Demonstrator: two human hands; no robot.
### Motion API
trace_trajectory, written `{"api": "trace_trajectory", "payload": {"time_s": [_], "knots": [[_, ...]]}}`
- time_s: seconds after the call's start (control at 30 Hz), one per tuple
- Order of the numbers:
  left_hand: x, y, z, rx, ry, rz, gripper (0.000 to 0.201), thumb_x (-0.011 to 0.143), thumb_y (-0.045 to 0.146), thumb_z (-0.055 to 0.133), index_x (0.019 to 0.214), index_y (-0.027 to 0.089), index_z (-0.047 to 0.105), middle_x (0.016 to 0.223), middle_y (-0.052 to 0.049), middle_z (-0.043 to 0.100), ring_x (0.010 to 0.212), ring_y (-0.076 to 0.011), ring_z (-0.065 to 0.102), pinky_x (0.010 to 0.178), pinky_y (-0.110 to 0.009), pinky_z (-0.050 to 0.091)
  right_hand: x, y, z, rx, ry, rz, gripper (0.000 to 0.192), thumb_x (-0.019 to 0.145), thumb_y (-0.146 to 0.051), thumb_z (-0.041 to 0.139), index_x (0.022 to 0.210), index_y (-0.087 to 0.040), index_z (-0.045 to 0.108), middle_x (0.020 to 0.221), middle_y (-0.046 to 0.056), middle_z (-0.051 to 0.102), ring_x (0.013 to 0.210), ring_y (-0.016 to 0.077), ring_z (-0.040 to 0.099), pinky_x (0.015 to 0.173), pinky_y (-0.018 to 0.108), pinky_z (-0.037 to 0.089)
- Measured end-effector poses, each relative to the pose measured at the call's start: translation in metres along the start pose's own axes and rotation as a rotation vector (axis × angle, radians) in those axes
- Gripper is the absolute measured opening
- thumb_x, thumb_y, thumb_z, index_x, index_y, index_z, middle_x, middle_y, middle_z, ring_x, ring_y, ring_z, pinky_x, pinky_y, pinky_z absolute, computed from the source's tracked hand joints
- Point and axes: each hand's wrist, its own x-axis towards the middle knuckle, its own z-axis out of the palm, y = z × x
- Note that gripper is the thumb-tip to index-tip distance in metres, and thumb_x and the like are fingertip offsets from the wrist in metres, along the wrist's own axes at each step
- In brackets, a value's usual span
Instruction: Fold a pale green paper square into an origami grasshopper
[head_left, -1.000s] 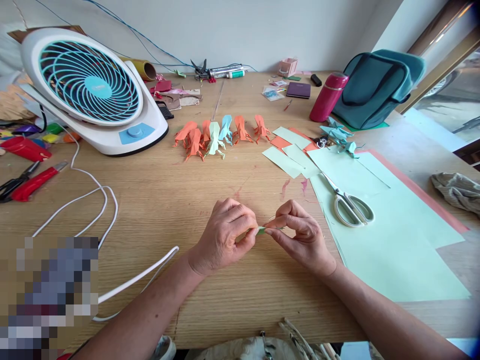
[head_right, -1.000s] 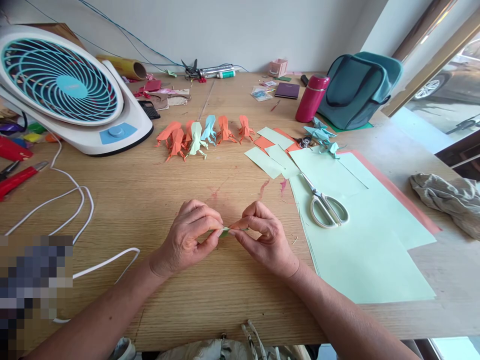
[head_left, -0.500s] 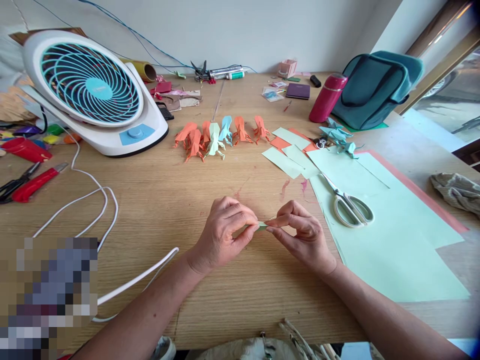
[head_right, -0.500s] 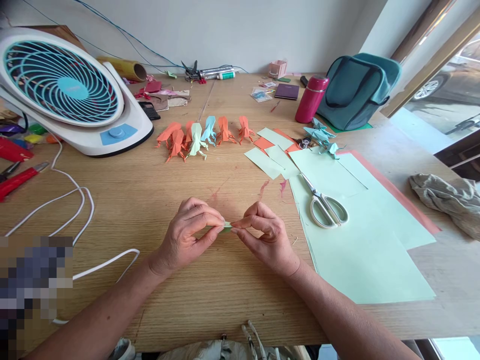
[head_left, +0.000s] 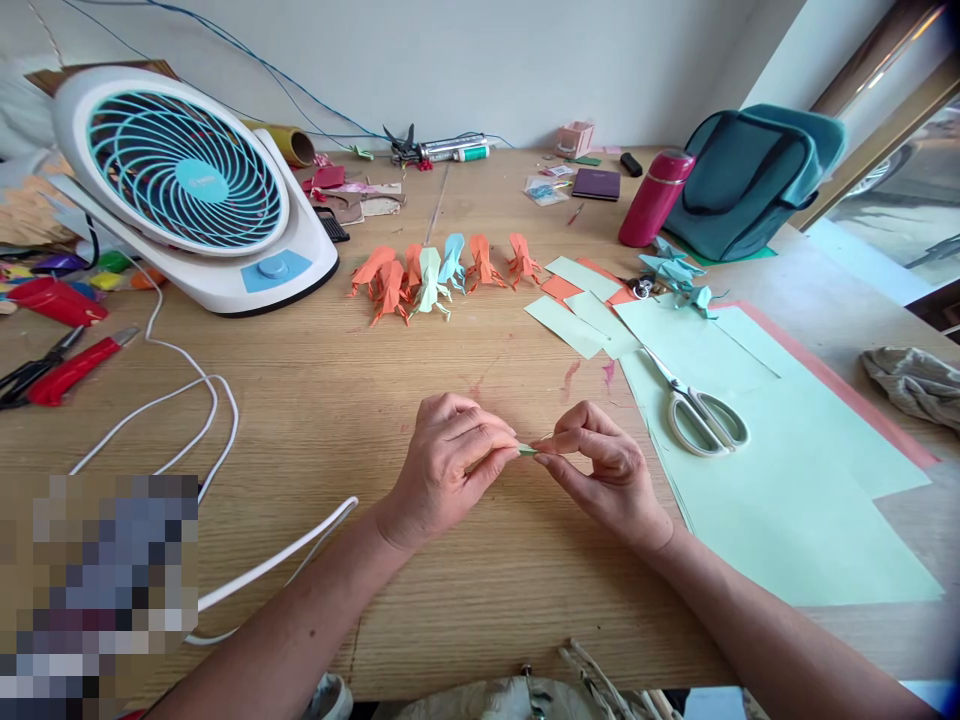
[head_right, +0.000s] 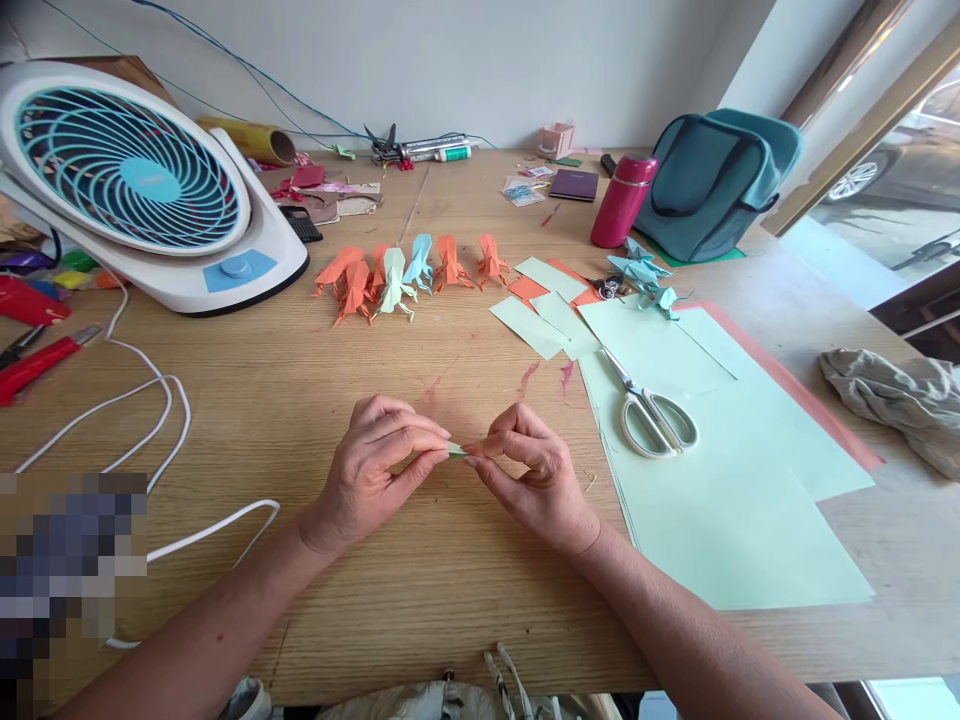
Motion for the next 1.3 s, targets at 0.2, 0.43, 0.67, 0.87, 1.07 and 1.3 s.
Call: {"api": "trace_trajectory", "payload": {"time_s": [0.2, 0.43, 0.67, 0.87, 1.07, 1.3], "knots": [[-0.001, 0.005, 0.002, 0.044, -0.021, 0.045, 0.009, 0.09, 0.014, 0.067, 0.085, 0.022, 0.066, 0.089, 0.003, 0.076, 0.087, -0.0178, 0.056, 0.085, -0.037, 0.039, -0.001, -0.001, 0.004, -0.013, -0.042, -0.012, 0.014, 0.087, -0.009, 0.066, 0.093, -0.021, 0.07, 0.085, 0.002, 0.054, 0.078, 0.0153, 0.055, 0.07, 0.03, 0.046], [-0.003, 0.003, 0.005, 0.069, -0.016, 0.062, 0.009, 0.091, 0.016, 0.067, 0.086, 0.023, 0.068, 0.092, 0.003, 0.076, 0.087, -0.0176, 0.056, 0.087, -0.038, 0.038, -0.002, -0.004, 0.005, -0.057, -0.059, -0.036, 0.014, 0.09, -0.007, 0.061, 0.092, -0.021, 0.065, 0.086, 0.002, 0.053, 0.08, 0.0157, 0.055, 0.07, 0.03, 0.046], [0.0, -0.005, 0.002, 0.054, 0.039, -0.005, 0.006, 0.091, 0.019, 0.068, 0.086, 0.022, 0.066, 0.094, 0.001, 0.075, 0.088, -0.0177, 0.058, 0.087, -0.038, 0.042, 0.002, -0.002, 0.0, -0.053, -0.001, 0.022, 0.012, 0.092, -0.012, 0.062, 0.085, -0.021, 0.06, 0.08, 0.001, 0.056, 0.078, 0.0158, 0.053, 0.071, 0.031, 0.044], [0.001, -0.005, 0.002, 0.012, 0.013, -0.017, 0.01, 0.092, 0.016, 0.063, 0.083, 0.021, 0.062, 0.09, 0.0, 0.074, 0.086, -0.0173, 0.057, 0.086, -0.038, 0.042, 0.001, -0.002, 0.003, -0.043, -0.008, 0.046, 0.01, 0.092, -0.013, 0.063, 0.087, -0.022, 0.062, 0.083, 0.001, 0.056, 0.079, 0.0155, 0.054, 0.072, 0.031, 0.045], [0.0, -0.003, 0.003, 0.008, -0.033, 0.006, 0.009, 0.093, 0.02, 0.065, 0.084, 0.022, 0.065, 0.091, 0.001, 0.075, 0.087, -0.0171, 0.059, 0.088, -0.038, 0.042, -0.001, -0.002, 0.005, -0.048, -0.034, -0.003, 0.012, 0.091, -0.011, 0.062, 0.092, -0.022, 0.067, 0.085, 0.003, 0.057, 0.08, 0.0157, 0.057, 0.071, 0.031, 0.047], [-0.001, -0.009, 0.002, -0.01, 0.027, -0.026, 0.002, 0.09, 0.022, 0.068, 0.09, 0.022, 0.067, 0.098, -0.003, 0.074, 0.091, -0.0192, 0.062, 0.088, -0.038, 0.044, 0.001, -0.002, 0.001, -0.061, 0.015, 0.061, 0.01, 0.093, -0.016, 0.063, 0.085, -0.021, 0.064, 0.082, 0.002, 0.059, 0.076, 0.0162, 0.056, 0.069, 0.032, 0.046]]}}
